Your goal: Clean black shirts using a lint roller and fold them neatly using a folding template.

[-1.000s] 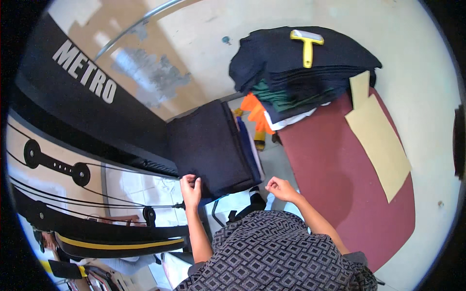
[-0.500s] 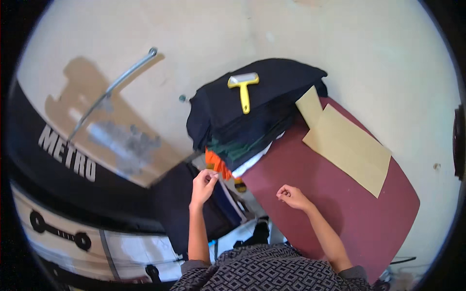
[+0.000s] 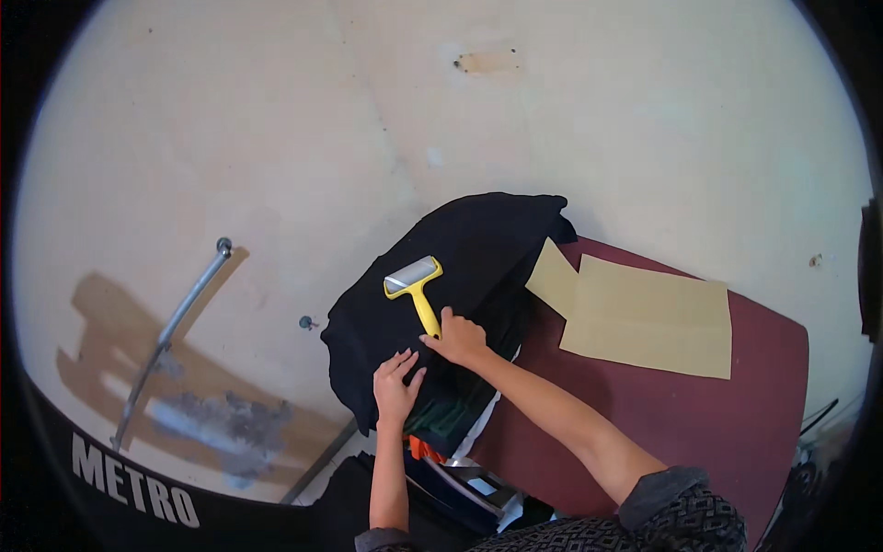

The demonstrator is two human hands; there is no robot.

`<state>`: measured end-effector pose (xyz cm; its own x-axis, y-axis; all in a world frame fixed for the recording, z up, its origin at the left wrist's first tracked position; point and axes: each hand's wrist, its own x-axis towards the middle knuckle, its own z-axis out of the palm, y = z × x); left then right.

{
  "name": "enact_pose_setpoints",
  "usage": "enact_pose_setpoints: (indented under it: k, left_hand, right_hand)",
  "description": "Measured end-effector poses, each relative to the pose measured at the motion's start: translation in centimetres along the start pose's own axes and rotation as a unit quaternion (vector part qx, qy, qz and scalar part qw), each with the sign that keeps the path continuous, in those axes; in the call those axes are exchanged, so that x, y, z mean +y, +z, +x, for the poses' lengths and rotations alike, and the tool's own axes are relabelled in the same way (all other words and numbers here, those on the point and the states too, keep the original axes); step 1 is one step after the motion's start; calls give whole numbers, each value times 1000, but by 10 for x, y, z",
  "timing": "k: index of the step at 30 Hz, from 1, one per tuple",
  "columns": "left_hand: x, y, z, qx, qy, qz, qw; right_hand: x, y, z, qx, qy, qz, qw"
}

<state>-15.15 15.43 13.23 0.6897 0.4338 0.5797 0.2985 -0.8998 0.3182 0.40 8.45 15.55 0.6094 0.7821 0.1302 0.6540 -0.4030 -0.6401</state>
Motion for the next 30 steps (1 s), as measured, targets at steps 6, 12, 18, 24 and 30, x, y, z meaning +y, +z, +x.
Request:
enact_pose_setpoints:
  k: [6,12,18,24,30]
  left_hand:
    - [-4,0,7,27,36,0,999]
    - [0,-11,23,71,-51,-95,992]
    - [-2,-49,91,172,-23,-67,983]
    - [79,-101,137,251,68,-82,962]
    - [180,-138,83,255,147,-112,949]
  right_hand:
    - [42,-9,-22,120,-54,64,989]
    - [173,-57,-113,135,239,-30,961]
    - [272,-74,-195,112,320,-152,928]
    - [281,-77,-229,93,337,-177,920]
    - [259,-99,-243,87,342,-208,912]
